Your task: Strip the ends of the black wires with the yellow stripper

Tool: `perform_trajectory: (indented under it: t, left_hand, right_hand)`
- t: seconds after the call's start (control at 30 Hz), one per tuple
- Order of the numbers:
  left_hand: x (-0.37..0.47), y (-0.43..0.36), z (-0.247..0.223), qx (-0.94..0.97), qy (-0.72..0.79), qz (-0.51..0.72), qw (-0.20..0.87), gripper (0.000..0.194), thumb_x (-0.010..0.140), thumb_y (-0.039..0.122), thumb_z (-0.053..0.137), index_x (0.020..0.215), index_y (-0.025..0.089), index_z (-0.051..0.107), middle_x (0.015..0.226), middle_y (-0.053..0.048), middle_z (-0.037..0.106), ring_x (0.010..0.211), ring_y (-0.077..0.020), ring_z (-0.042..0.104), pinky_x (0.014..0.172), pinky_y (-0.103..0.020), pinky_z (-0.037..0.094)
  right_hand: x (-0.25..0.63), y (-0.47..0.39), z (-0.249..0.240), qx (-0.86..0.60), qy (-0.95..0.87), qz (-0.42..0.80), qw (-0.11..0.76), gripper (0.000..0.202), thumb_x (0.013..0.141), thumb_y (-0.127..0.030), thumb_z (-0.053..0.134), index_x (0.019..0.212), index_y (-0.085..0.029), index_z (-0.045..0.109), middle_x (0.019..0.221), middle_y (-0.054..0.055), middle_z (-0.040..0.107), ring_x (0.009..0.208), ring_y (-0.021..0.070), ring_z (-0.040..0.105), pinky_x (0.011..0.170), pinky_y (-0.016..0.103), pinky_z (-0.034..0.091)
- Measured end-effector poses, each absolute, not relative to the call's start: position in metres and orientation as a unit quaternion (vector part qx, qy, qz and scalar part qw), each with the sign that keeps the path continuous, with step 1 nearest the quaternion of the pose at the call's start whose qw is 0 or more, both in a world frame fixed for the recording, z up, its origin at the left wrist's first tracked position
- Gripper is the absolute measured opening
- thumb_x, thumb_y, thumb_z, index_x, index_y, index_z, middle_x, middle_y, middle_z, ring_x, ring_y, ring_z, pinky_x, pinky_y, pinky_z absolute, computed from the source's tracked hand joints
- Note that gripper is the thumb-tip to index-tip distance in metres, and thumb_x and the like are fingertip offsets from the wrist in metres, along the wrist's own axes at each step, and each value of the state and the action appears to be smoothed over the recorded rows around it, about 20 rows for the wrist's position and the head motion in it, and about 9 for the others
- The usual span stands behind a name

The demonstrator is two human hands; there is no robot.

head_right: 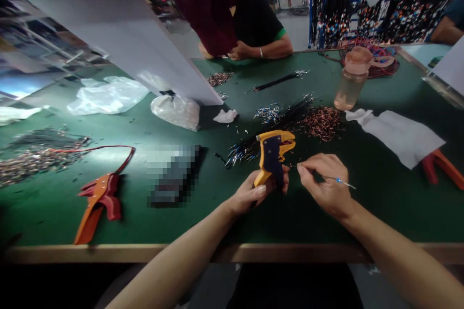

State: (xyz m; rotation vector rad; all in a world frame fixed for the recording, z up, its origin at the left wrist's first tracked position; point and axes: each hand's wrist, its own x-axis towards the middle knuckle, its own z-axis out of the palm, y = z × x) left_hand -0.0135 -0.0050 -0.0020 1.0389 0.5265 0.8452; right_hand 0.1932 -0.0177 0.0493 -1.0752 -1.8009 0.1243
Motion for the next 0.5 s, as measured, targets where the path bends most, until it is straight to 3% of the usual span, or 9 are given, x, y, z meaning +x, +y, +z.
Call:
perform_trajectory:
  t: [0.5]
  left_hand:
    - [-0.0135, -0.0038, 0.0018, 0.462, 0.262, 0.411, 0.741, 0.056, 0.067, 0.052, 0.08, 0.106, 0.013, 0.067, 0.087, -0.007, 0.062, 0.074, -0.0178, 0.058, 0.071, -0.033, 0.047]
  right_hand:
    - [0.1909, -0.0202, 0.0523, -0.442, -0.734, 0.089, 0.508, 0.018, 0.085, -0.018, 0.061, 0.069, -0.024, 0.067, 0.062, -0.001, 0.071, 0.056, 0.0164, 0.065, 0.059, 0.032, 0.051]
